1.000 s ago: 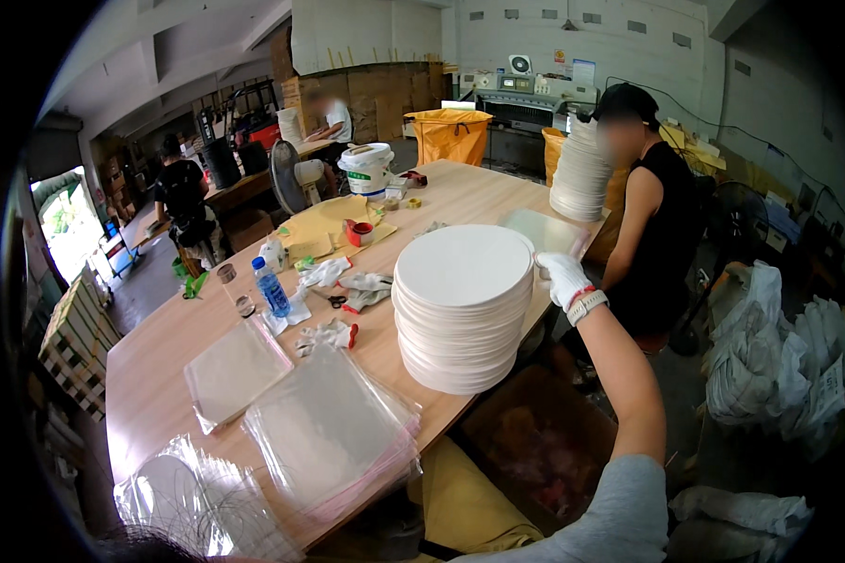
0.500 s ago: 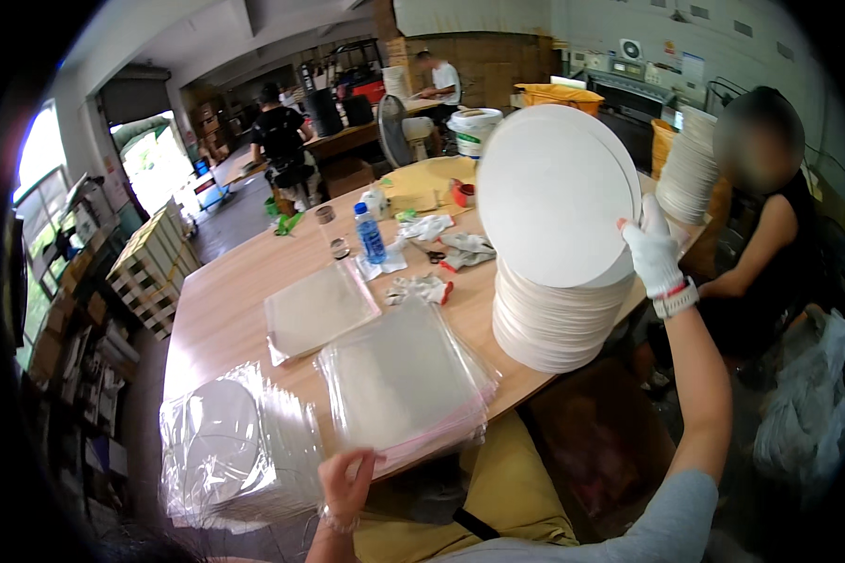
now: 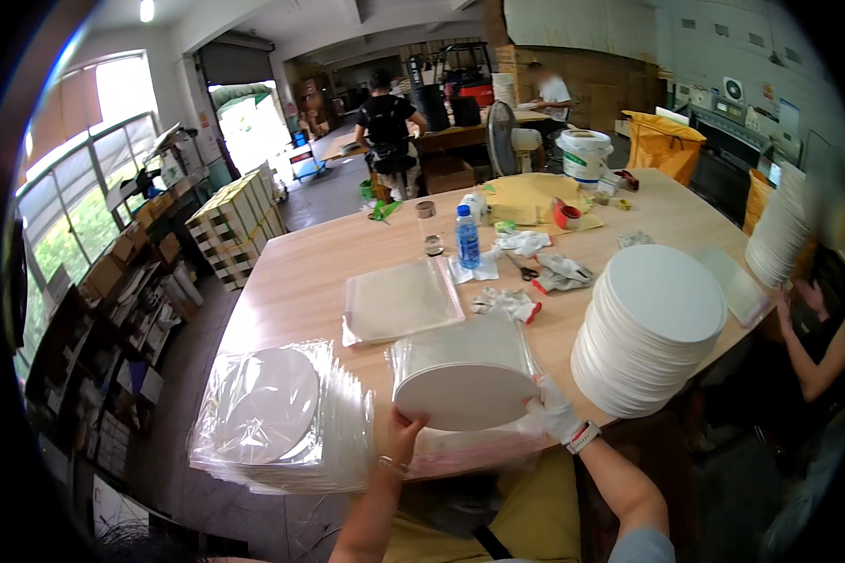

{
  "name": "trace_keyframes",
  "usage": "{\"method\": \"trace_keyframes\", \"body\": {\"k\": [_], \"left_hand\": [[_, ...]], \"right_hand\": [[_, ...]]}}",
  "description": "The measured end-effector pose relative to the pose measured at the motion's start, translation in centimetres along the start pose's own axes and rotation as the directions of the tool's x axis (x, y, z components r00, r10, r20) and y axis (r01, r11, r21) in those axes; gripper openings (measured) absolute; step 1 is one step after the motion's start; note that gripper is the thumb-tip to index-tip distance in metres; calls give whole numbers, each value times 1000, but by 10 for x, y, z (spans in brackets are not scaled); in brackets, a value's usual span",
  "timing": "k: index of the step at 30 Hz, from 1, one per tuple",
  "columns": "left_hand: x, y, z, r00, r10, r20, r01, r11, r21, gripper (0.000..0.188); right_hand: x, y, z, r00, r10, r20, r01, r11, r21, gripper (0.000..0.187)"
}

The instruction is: The person repeatedly picks up white circular discs from a stack and places them into clear plastic bags on a table. The person wears gloves and works in a warehouse environment with other people visible in the background. The task involves handling the discs one at a time and stacking the packaged items.

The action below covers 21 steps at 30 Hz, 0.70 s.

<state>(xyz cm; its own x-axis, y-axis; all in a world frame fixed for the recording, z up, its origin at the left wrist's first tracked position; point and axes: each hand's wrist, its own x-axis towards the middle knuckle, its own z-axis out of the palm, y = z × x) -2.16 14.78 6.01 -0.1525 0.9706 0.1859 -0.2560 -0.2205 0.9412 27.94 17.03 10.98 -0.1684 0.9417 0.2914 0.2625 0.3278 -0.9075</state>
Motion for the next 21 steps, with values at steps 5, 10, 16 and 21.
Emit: {"method": "trace_keyframes", "body": {"k": [5,10,16,21], "left_hand": [[-8,-8,11,986,78,-145,-89,994,-67,42],[-10,-11,3,994,39,-101,-30,996,82,54],[-11,-21,-16,765,-254,592,-531,272,803,52],[-3,-26,16,851,-309,425,-479,-125,869,22]], "right_hand": [[1,26,2,991,45,124,-47,999,12,38],[5,4,-30,949,104,299,130,734,-667,31],[-43,-5,-70,950,306,-65,-303,951,59,24],[-125,-38,-80,904,422,-74,-318,777,544,29]]}}
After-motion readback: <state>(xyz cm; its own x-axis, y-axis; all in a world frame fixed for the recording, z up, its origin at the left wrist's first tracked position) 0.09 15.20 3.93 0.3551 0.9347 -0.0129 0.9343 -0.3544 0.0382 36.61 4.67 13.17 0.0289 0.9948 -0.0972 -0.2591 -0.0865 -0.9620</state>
